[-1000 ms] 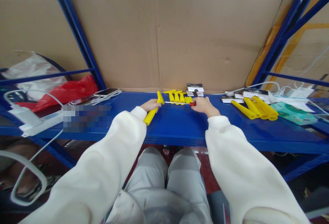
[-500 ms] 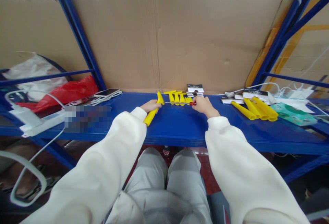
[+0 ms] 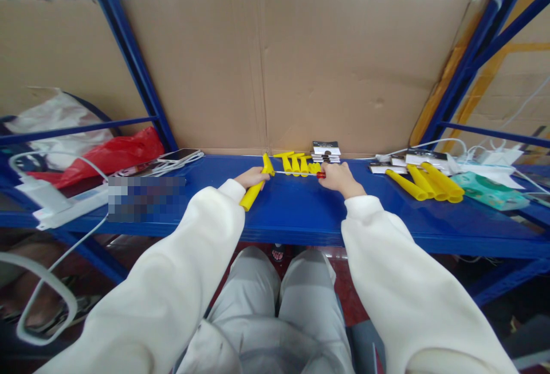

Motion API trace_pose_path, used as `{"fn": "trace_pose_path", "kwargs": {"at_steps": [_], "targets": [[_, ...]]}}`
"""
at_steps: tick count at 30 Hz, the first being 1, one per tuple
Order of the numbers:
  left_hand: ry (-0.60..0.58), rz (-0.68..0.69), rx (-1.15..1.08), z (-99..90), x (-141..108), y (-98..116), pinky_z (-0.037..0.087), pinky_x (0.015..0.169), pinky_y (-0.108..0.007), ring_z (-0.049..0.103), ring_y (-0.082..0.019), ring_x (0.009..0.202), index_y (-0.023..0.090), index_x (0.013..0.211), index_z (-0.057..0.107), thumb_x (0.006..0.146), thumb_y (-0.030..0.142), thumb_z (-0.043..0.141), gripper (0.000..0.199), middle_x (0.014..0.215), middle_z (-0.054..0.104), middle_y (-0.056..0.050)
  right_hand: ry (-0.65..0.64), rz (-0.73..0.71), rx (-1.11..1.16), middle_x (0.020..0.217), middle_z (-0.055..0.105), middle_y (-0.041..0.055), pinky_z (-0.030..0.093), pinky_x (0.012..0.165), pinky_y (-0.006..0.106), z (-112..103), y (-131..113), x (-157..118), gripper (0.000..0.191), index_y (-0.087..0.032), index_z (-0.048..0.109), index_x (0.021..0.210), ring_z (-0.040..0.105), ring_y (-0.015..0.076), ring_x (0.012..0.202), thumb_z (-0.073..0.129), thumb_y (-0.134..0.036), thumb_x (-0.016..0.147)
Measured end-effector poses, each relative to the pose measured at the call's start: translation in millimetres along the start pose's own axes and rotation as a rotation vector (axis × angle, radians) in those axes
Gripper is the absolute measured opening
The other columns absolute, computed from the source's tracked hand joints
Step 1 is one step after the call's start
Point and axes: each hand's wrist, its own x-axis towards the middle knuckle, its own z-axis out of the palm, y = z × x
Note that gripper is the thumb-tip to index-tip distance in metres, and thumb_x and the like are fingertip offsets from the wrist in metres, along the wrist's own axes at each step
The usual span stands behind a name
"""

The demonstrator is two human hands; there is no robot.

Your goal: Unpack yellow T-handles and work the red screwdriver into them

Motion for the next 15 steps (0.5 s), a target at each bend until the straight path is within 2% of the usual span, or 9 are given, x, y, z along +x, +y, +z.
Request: {"fn": "trace_pose_path", "kwargs": {"at_steps": [6, 15], "targets": [[0.006, -0.003, 0.010, 0.8, 0.4, -0.4, 0.046, 0.053, -0.023, 0.056, -0.015, 0.046, 0.014, 0.079, 0.064, 0.082, 0.009, 0.056, 0.010, 0.043, 0.053, 0.004, -0.042, 0.022, 0.058, 0.104, 0.076, 0.0131, 0.039, 0.088, 0.039, -1.0, 1.3, 1.2, 0.025, -0.020, 0.071, 0.097, 0.068, 0.0299, 0.100, 0.053, -0.030, 0.084], [-0.005, -0.008, -0.022, 1.4, 2.3, -2.1, 0.041, 0.049, -0.021, 0.054, -0.013, 0.042, 0.016, 0.076, 0.060, 0.083, 0.008, 0.056, 0.011, 0.041, 0.050, 0.006, -0.048, 0.039, 0.020, 0.105, 0.076, 0.0140, 0.042, 0.074, 0.033, 3.3, 3.0, 3.1, 0.026, -0.020, 0.068, 0.106, 0.070, 0.0281, 0.095, 0.059, -0.032, 0.085]]}}
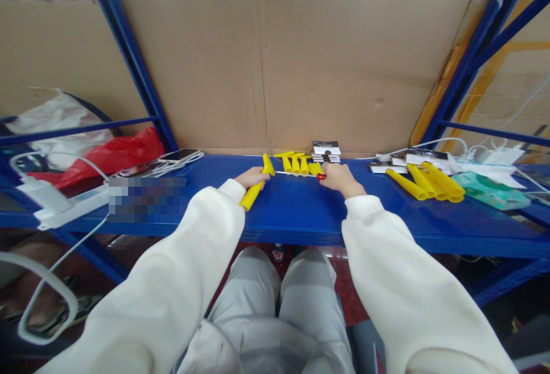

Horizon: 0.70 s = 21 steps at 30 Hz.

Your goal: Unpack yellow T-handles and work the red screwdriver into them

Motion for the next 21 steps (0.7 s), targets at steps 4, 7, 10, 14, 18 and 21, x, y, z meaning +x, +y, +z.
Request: {"fn": "trace_pose_path", "kwargs": {"at_steps": [4, 7, 10, 14, 18, 21], "targets": [[-0.003, 0.003, -0.003, -0.6, -1.2, 0.6, 0.041, 0.049, -0.022, 0.053, -0.013, 0.042, 0.018, 0.072, 0.056, 0.084, 0.008, 0.056, 0.015, 0.041, 0.050, 0.005, -0.004, 0.003, 0.046, 0.102, 0.077, 0.0110, 0.043, 0.083, 0.036, -3.4, -1.4, -2.1, 0.024, -0.022, 0.071, 0.101, 0.070, 0.0286, 0.098, 0.057, -0.032, 0.085], [-0.001, 0.007, 0.003, -1.0, -1.6, 0.8, 0.042, 0.050, -0.022, 0.055, -0.014, 0.043, 0.017, 0.072, 0.057, 0.084, 0.007, 0.056, 0.015, 0.041, 0.051, 0.005, -0.011, 0.005, 0.074, 0.102, 0.077, 0.0110, 0.042, 0.087, 0.039, -4.9, -0.5, -2.5, 0.022, -0.022, 0.073, 0.093, 0.069, 0.0302, 0.100, 0.055, -0.031, 0.084], [0.001, 0.006, 0.002, -1.2, -0.9, 0.4, 0.044, 0.052, -0.023, 0.056, -0.015, 0.044, 0.016, 0.074, 0.059, 0.082, 0.008, 0.057, 0.012, 0.041, 0.051, 0.005, 0.020, -0.032, 0.059, 0.105, 0.076, 0.0119, 0.042, 0.084, 0.039, -2.8, 2.2, -1.0, 0.019, -0.021, 0.072, 0.089, 0.068, 0.0302, 0.100, 0.056, -0.030, 0.082], [0.003, 0.000, 0.011, -1.1, -0.8, 0.6, 0.045, 0.053, -0.023, 0.056, -0.015, 0.044, 0.015, 0.078, 0.062, 0.082, 0.008, 0.057, 0.010, 0.042, 0.052, 0.005, 0.032, -0.021, 0.028, 0.100, 0.076, 0.0114, 0.043, 0.077, 0.034, 2.0, 4.8, 1.6, 0.021, -0.022, 0.069, 0.097, 0.069, 0.0281, 0.094, 0.059, -0.031, 0.081], [0.006, 0.001, 0.024, -0.8, -2.3, 1.8, 0.044, 0.052, -0.023, 0.055, -0.015, 0.044, 0.014, 0.079, 0.062, 0.084, 0.008, 0.055, 0.010, 0.042, 0.051, 0.005, 0.022, 0.025, 0.044, 0.102, 0.076, 0.0132, 0.044, 0.075, 0.035, 2.8, 3.7, 1.6, 0.026, -0.021, 0.069, 0.102, 0.070, 0.0294, 0.093, 0.061, -0.036, 0.082], [0.002, 0.004, 0.023, -0.9, -2.0, 1.7, 0.043, 0.051, -0.023, 0.055, -0.015, 0.044, 0.015, 0.078, 0.062, 0.083, 0.008, 0.056, 0.010, 0.042, 0.051, 0.005, -0.003, 0.016, 0.064, 0.102, 0.077, 0.0118, 0.044, 0.081, 0.038, 0.3, 2.1, 0.5, 0.024, -0.022, 0.070, 0.100, 0.069, 0.0303, 0.096, 0.059, -0.034, 0.083]]}}
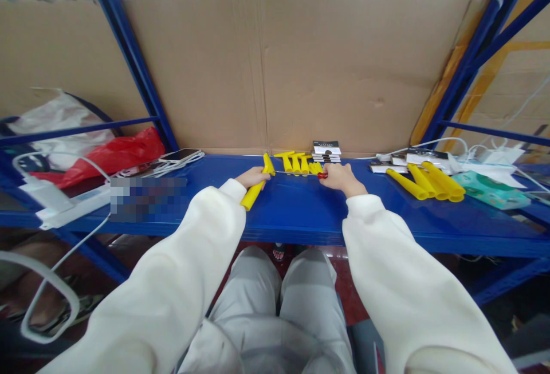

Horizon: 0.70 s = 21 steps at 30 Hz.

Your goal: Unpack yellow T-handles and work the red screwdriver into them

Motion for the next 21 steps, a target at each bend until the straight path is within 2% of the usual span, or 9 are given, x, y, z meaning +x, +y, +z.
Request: {"fn": "trace_pose_path", "kwargs": {"at_steps": [4, 8, 12, 18, 21], "targets": [[-0.002, 0.000, -0.007, 0.0, 1.8, -1.4, 0.043, 0.051, -0.022, 0.055, -0.015, 0.044, 0.015, 0.075, 0.062, 0.081, 0.009, 0.058, 0.010, 0.042, 0.052, 0.005, -0.009, -0.005, 0.023, 0.098, 0.077, 0.0090, 0.043, 0.085, 0.040, -1.2, 0.6, 0.6, 0.020, -0.023, 0.071, 0.093, 0.069, 0.0295, 0.096, 0.057, -0.032, 0.082], [0.000, 0.001, -0.004, 0.5, 1.3, -1.4, 0.045, 0.053, -0.023, 0.057, -0.015, 0.045, 0.015, 0.077, 0.063, 0.083, 0.009, 0.057, 0.010, 0.043, 0.052, 0.005, 0.021, -0.039, 0.011, 0.093, 0.076, 0.0071, 0.043, 0.075, 0.033, 4.1, 4.7, 3.8, 0.017, -0.023, 0.068, 0.091, 0.068, 0.0267, 0.089, 0.062, -0.031, 0.078], [0.004, 0.002, -0.004, 0.8, -0.9, 0.2, 0.044, 0.052, -0.022, 0.056, -0.014, 0.044, 0.016, 0.076, 0.061, 0.085, 0.008, 0.056, 0.012, 0.042, 0.051, 0.005, 0.037, -0.031, 0.027, 0.095, 0.077, 0.0092, 0.041, 0.066, 0.030, 8.2, 6.2, 4.8, 0.021, -0.023, 0.067, 0.097, 0.068, 0.0254, 0.084, 0.064, -0.030, 0.077], [0.006, -0.001, 0.002, 0.3, -2.1, 1.6, 0.042, 0.049, -0.022, 0.054, -0.014, 0.043, 0.015, 0.076, 0.060, 0.084, 0.007, 0.055, 0.012, 0.040, 0.050, 0.005, 0.009, -0.030, 0.036, 0.096, 0.078, 0.0073, 0.043, 0.078, 0.034, 2.5, 2.4, 2.3, 0.016, -0.024, 0.070, 0.089, 0.069, 0.0278, 0.093, 0.058, -0.030, 0.081], [0.005, 0.002, 0.001, 0.0, -1.6, 1.0, 0.044, 0.052, -0.023, 0.054, -0.015, 0.044, 0.015, 0.077, 0.062, 0.084, 0.007, 0.055, 0.012, 0.041, 0.051, 0.005, 0.001, -0.026, 0.040, 0.097, 0.077, 0.0076, 0.044, 0.078, 0.034, 1.1, 1.8, 1.4, 0.016, -0.023, 0.071, 0.089, 0.069, 0.0277, 0.093, 0.059, -0.029, 0.080]]}}
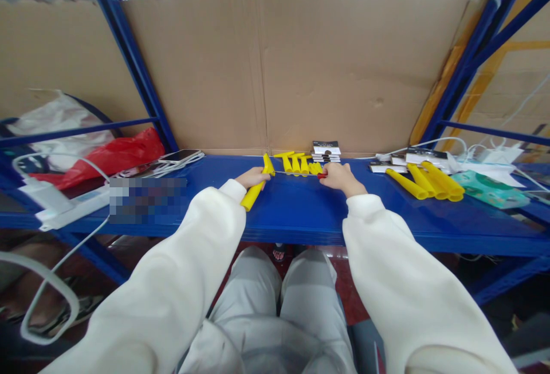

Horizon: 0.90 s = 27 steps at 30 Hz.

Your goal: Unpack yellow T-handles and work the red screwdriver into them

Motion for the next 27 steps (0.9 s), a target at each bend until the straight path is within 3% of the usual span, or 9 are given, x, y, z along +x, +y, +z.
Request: {"fn": "trace_pose_path", "kwargs": {"at_steps": [5, 12, 20, 27], "targets": [[-0.011, -0.001, -0.007, 0.0, 2.8, -1.9, 0.042, 0.050, -0.022, 0.055, -0.014, 0.043, 0.016, 0.071, 0.059, 0.083, 0.008, 0.057, 0.015, 0.041, 0.051, 0.004, -0.028, 0.027, 0.003, 0.101, 0.077, 0.0105, 0.043, 0.071, 0.031, 1.4, -0.7, -0.6, 0.022, -0.021, 0.069, 0.099, 0.069, 0.0262, 0.090, 0.062, -0.029, 0.080], [-0.007, 0.001, 0.016, 1.4, 7.2, -4.9, 0.043, 0.051, -0.022, 0.055, -0.014, 0.044, 0.015, 0.072, 0.061, 0.084, 0.009, 0.055, 0.014, 0.041, 0.052, 0.004, -0.043, 0.036, -0.003, 0.101, 0.077, 0.0090, 0.043, 0.086, 0.039, -1.5, -3.0, -0.8, 0.021, -0.022, 0.072, 0.094, 0.069, 0.0297, 0.099, 0.056, -0.029, 0.083], [-0.007, -0.006, 0.000, 0.9, 3.7, -1.8, 0.041, 0.050, -0.022, 0.054, -0.014, 0.042, 0.016, 0.073, 0.060, 0.085, 0.008, 0.055, 0.014, 0.040, 0.050, 0.005, -0.027, 0.042, -0.014, 0.102, 0.076, 0.0112, 0.044, 0.077, 0.034, 2.1, -0.4, 1.3, 0.022, -0.021, 0.069, 0.099, 0.069, 0.0282, 0.094, 0.062, -0.028, 0.079], [-0.005, 0.002, -0.011, 1.0, 4.0, -2.4, 0.045, 0.054, -0.024, 0.055, -0.015, 0.044, 0.014, 0.075, 0.062, 0.084, 0.008, 0.056, 0.013, 0.041, 0.052, 0.004, -0.065, 0.045, -0.008, 0.108, 0.077, 0.0116, 0.044, 0.089, 0.041, -0.6, -3.4, -0.5, 0.022, -0.021, 0.071, 0.098, 0.068, 0.0317, 0.104, 0.056, -0.027, 0.083]]}}
